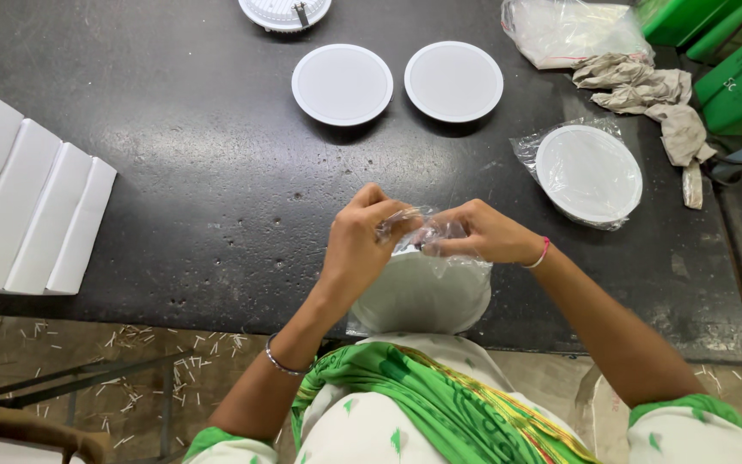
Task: The person wraps round LED ceiling light fixtures in clear plastic film at a workbench. They pull a sheet of plastic wrap, place a fixture on it, fold the film over the fixture, press the wrap closed, and set the wrapped fixture aside with other finished ones, repeating the process.
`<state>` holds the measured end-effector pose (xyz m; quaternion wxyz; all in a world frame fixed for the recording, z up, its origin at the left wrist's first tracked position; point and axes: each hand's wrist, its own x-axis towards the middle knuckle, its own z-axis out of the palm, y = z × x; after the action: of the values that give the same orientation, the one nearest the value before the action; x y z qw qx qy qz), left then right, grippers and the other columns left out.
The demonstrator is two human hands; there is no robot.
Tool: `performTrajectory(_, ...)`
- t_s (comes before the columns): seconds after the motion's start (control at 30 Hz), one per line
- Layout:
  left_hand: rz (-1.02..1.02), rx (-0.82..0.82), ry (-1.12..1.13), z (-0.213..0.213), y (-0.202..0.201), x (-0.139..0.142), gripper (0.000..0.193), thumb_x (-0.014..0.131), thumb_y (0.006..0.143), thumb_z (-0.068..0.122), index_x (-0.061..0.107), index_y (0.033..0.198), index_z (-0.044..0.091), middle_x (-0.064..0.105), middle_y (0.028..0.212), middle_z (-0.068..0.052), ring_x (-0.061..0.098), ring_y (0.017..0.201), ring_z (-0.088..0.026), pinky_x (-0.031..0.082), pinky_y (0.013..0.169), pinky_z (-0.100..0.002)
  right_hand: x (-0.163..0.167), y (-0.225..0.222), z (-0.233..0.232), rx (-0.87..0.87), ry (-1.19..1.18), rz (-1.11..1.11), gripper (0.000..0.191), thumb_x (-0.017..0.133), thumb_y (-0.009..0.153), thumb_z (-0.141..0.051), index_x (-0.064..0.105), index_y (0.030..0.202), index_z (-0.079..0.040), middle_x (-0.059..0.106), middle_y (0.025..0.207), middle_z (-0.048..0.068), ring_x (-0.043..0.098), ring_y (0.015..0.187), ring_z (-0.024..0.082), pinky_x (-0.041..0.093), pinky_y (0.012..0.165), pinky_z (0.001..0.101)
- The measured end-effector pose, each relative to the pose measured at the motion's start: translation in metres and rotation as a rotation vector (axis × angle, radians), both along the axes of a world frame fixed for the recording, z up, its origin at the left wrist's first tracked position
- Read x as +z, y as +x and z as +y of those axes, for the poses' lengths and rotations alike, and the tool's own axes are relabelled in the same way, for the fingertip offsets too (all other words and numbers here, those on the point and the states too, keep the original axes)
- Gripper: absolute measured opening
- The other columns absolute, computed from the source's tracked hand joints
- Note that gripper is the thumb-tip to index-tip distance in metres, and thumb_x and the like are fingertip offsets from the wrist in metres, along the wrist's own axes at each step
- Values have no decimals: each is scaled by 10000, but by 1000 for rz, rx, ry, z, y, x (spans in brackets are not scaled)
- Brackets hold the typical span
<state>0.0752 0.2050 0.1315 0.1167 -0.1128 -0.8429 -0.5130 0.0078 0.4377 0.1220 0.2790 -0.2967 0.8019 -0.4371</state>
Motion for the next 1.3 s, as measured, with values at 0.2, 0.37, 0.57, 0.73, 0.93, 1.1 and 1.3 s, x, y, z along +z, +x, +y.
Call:
performTrajectory(0.2, 42, -10, 77, 22, 3, 8, 168, 687, 941, 103, 630, 1088, 43, 656, 988, -100, 712, 845, -238, 587, 734, -359, -34, -3, 0, -101, -86, -26, 283, 666, 967, -225, 773, 1142, -31, 671, 774, -8, 507, 691, 25, 479, 602, 234)
performTrajectory(0.37, -60, -112, 95, 29, 27, 19, 495, 763, 922, 232, 498, 1272, 2, 670, 950, -155, 710, 855, -314, 566, 759, -416, -55, -6, 8, -86, -223, -209, 302, 667, 975, -271, 731, 1092, -1, 724, 912, -30, 604, 809, 22, 541, 700, 224)
performTrajectory(0.57, 20, -72, -6, 27, 14, 14, 254, 734, 1003, 138, 571, 1196, 104, 702, 1080, -102, 760, 965, -281, 606, 834, -400, -52, -4, 4, -43, -312, -295, 255, 661, 1004, -249, 679, 1104, -15, 658, 931, -35, 579, 833, 28, 520, 730, 225)
performTrajectory(0.73, -20, -181, 149, 8, 0, 1, 338, 741, 769, -16, 642, 1088, 37, 623, 1087, -111, 702, 903, -283, 604, 753, -357, -41, 1, -1, -81, -338, -337, 193, 600, 996, -200, 618, 1096, -36, 631, 945, -68, 574, 829, 5, 514, 697, 203)
performTrajectory(0.93, 290, -300, -168, -4, -2, -9, 221, 696, 816, -58, 716, 985, 82, 700, 1033, -59, 689, 981, -258, 576, 853, -367, -27, 2, -1, -40, -303, -330, 157, 615, 1045, -199, 599, 1043, -43, 551, 846, -58, 451, 740, 9, 391, 617, 195)
performTrajectory(1.1, 360, -399, -289, -13, 2, -10, 313, 616, 813, -71, 718, 1082, 54, 717, 1134, -71, 684, 1076, -273, 552, 912, -380, -9, 5, -1, -45, -145, -202, 187, 624, 1019, -219, 648, 1048, -36, 572, 786, -22, 455, 711, 40, 404, 615, 218)
performTrajectory(1.3, 280, -383, -344, -6, 10, 4, 309, 602, 891, 8, 646, 1197, 18, 723, 1159, -114, 684, 1021, -255, 430, 1089, -443, 13, 12, 5, -25, -166, -260, 225, 686, 967, -235, 632, 1073, -44, 639, 893, -31, 571, 826, 29, 500, 708, 232)
